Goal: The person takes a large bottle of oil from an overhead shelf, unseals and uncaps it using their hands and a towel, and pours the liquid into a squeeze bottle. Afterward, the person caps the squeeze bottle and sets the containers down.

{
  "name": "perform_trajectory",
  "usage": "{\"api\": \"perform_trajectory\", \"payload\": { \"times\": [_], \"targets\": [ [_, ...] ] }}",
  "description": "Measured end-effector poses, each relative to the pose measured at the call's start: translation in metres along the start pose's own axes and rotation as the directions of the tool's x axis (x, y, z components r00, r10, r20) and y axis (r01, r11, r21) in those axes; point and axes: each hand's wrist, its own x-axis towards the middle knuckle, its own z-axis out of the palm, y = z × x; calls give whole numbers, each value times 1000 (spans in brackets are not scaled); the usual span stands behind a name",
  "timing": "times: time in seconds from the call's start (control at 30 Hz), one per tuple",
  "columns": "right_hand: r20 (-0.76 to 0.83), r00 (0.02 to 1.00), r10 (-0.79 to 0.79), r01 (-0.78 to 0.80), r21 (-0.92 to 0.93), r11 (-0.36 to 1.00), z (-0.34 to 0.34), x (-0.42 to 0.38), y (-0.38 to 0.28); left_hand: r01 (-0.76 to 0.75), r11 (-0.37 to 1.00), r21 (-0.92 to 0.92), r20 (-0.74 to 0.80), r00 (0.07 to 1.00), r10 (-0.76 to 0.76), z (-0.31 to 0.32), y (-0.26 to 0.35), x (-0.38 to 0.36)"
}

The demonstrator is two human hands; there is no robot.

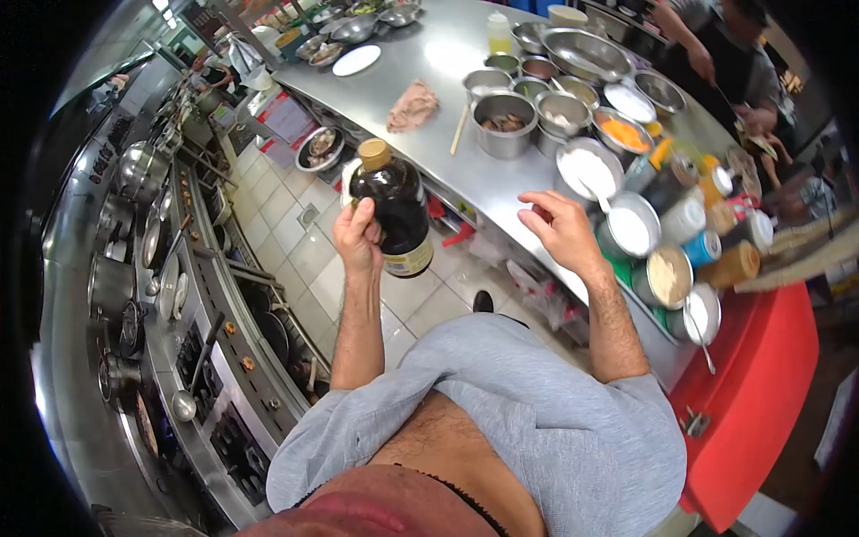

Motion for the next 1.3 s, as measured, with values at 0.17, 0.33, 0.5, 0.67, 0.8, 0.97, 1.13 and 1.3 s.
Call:
{"api": "perform_trajectory", "payload": {
  "times": [0.17,0.33,0.5,0.67,0.8,0.97,1.13,1.3],
  "targets": [
    [-87,992,-92,99,74,992,19,105,-11,42,997,-58,34,999,-40,4,-22,101],
    [-21,988,-154,153,-24,988,48,194,-30,135,986,-97,76,989,-128,-3,-44,178],
    [-126,979,-163,165,5,986,97,261,-23,250,962,-109,271,939,-213,-6,-66,249],
    [-264,962,-65,55,-46,997,131,303,-33,338,939,-69,489,831,-263,-15,-87,310],
    [-376,921,-98,27,-190,981,154,317,-30,260,959,113,573,771,-276,-16,-69,322],
    [-445,895,-15,-40,-112,993,163,314,-43,27,996,88,532,844,-70,-4,-51,309],
    [-487,866,-112,25,-182,983,165,300,-38,-576,761,298,790,596,141,23,-35,335],
    [-663,746,62,-192,-126,973,133,225,-25,-302,908,292,570,817,88,4,-66,315]
  ]
}}
